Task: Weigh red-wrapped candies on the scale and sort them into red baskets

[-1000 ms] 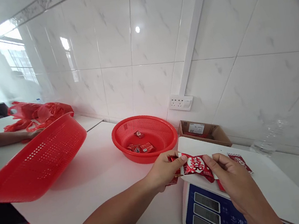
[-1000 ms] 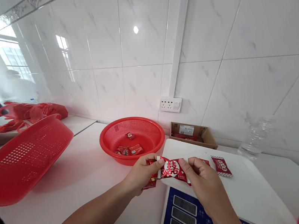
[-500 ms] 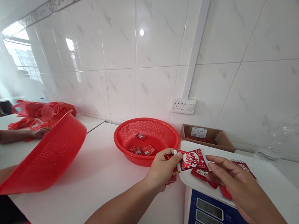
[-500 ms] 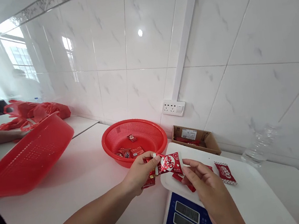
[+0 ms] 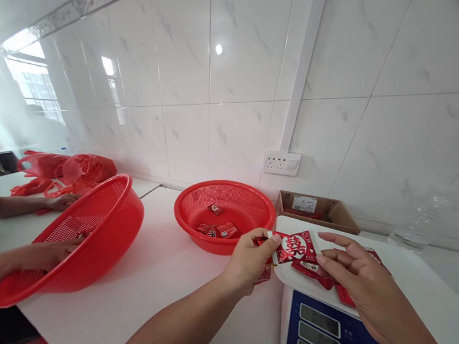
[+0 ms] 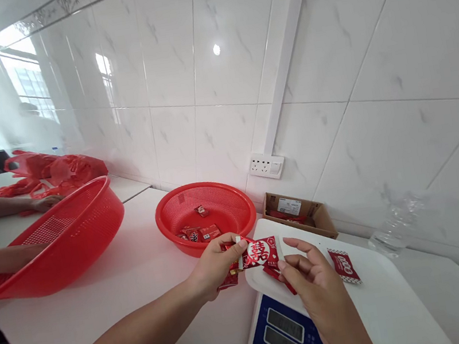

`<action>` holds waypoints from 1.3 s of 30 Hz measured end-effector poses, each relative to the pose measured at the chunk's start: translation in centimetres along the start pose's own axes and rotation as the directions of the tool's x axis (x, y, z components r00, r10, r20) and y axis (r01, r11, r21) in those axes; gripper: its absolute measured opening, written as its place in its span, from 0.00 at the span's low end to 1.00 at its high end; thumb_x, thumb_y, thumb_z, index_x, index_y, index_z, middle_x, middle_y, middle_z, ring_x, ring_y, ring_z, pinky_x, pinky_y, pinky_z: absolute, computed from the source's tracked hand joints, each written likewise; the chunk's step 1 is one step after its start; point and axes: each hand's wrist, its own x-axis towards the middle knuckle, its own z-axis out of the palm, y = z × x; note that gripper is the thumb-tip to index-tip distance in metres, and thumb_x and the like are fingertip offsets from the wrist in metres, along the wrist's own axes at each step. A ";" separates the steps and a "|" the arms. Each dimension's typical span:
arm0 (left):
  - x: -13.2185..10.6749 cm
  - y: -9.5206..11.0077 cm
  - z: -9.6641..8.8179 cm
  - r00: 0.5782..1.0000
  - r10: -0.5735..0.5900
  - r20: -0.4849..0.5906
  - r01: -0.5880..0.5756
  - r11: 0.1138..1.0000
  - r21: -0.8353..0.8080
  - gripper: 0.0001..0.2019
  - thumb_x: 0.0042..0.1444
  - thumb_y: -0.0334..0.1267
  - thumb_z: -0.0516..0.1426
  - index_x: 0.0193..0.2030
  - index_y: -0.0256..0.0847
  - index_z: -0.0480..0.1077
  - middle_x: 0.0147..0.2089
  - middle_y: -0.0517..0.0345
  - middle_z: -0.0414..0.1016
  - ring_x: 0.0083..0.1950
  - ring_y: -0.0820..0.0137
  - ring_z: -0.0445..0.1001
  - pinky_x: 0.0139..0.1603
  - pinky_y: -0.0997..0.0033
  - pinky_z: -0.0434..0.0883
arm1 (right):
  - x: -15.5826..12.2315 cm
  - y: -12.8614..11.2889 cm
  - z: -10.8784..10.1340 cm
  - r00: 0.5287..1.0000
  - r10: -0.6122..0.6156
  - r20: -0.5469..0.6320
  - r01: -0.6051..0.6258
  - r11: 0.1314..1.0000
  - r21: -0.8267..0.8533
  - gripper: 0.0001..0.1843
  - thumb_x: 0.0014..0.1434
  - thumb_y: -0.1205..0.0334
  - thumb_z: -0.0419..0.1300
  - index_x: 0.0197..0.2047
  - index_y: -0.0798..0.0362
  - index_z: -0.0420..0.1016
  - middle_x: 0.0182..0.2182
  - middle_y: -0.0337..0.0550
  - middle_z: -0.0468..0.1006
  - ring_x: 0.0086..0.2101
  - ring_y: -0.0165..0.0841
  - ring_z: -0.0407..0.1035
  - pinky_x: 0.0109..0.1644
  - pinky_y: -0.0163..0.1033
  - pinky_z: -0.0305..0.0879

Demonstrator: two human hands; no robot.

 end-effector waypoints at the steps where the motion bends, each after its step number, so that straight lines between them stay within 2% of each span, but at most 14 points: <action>1: 0.0 0.0 0.0 1.000 -0.001 -0.003 0.001 1.000 -0.005 0.21 0.40 0.53 0.63 0.29 0.38 0.66 0.25 0.62 0.68 0.23 0.79 0.66 0.22 0.81 0.61 | 0.0 0.0 0.0 1.000 -0.006 -0.002 0.006 1.000 -0.005 0.32 0.45 0.47 0.65 0.51 0.48 0.64 0.27 0.36 0.75 0.29 0.31 0.68 0.31 0.33 0.67; 10: 0.0 0.0 0.0 1.000 -0.020 -0.012 0.020 0.999 0.028 0.21 0.39 0.55 0.63 0.30 0.38 0.66 0.25 0.62 0.68 0.22 0.79 0.65 0.20 0.81 0.59 | -0.1 -0.2 0.1 1.000 -0.025 0.002 0.025 0.999 -0.026 0.32 0.45 0.47 0.65 0.50 0.49 0.64 0.27 0.38 0.75 0.29 0.33 0.69 0.30 0.34 0.67; 15: 0.2 -0.3 -0.2 1.000 -0.006 -0.015 0.007 0.999 0.046 0.22 0.40 0.55 0.62 0.30 0.38 0.66 0.24 0.63 0.67 0.20 0.79 0.63 0.19 0.81 0.57 | -0.2 -0.2 0.0 0.999 -0.034 0.019 0.034 0.999 -0.027 0.33 0.45 0.47 0.64 0.52 0.49 0.63 0.28 0.39 0.75 0.30 0.34 0.70 0.33 0.38 0.69; 21: 0.3 -0.2 -0.1 1.000 0.014 -0.024 -0.014 1.000 0.007 0.21 0.39 0.54 0.63 0.29 0.38 0.66 0.25 0.62 0.68 0.24 0.78 0.66 0.24 0.80 0.62 | 0.0 0.3 -0.1 0.998 -0.045 0.034 0.047 0.997 -0.059 0.31 0.48 0.49 0.63 0.54 0.47 0.60 0.30 0.37 0.75 0.30 0.32 0.69 0.35 0.36 0.68; 26: 0.1 -0.1 0.0 1.000 0.002 -0.020 -0.002 1.000 0.009 0.21 0.39 0.54 0.63 0.29 0.38 0.66 0.25 0.62 0.68 0.23 0.79 0.65 0.23 0.80 0.62 | -0.1 0.2 0.0 0.999 -0.045 0.023 0.046 0.998 -0.040 0.32 0.47 0.49 0.64 0.53 0.47 0.61 0.29 0.37 0.74 0.30 0.33 0.69 0.34 0.37 0.68; 31: 0.1 0.1 -0.2 1.000 -0.019 -0.017 0.020 0.999 0.049 0.22 0.39 0.55 0.63 0.30 0.39 0.66 0.25 0.62 0.67 0.22 0.78 0.65 0.20 0.80 0.59 | -0.1 -0.1 0.1 1.000 -0.010 -0.016 0.010 1.000 -0.015 0.33 0.45 0.45 0.64 0.52 0.47 0.64 0.27 0.36 0.74 0.29 0.32 0.68 0.33 0.36 0.67; 33: 0.1 0.0 -0.3 0.999 -0.042 0.032 0.039 0.994 0.098 0.22 0.40 0.56 0.62 0.30 0.39 0.66 0.23 0.63 0.66 0.19 0.80 0.61 0.18 0.81 0.56 | 0.1 0.1 0.0 0.999 0.035 -0.009 -0.035 0.999 0.002 0.31 0.45 0.42 0.63 0.50 0.48 0.67 0.28 0.37 0.74 0.30 0.34 0.68 0.34 0.37 0.67; 35: 0.1 -0.2 -0.4 0.993 -0.075 0.089 0.062 0.987 0.148 0.21 0.40 0.56 0.62 0.30 0.39 0.65 0.21 0.65 0.64 0.17 0.81 0.58 0.16 0.81 0.52 | 0.3 0.4 -0.2 0.998 0.057 0.038 -0.057 0.998 -0.003 0.27 0.45 0.40 0.62 0.43 0.49 0.71 0.29 0.39 0.75 0.31 0.35 0.68 0.36 0.39 0.66; 39: 0.0 -0.6 -0.5 0.986 -0.093 0.139 0.065 0.979 0.195 0.21 0.42 0.56 0.61 0.29 0.40 0.63 0.19 0.67 0.61 0.16 0.81 0.54 0.14 0.81 0.50 | 0.6 0.9 -0.4 0.999 0.007 0.045 -0.001 0.991 -0.136 0.21 0.45 0.40 0.61 0.28 0.51 0.72 0.24 0.38 0.72 0.30 0.34 0.64 0.34 0.37 0.62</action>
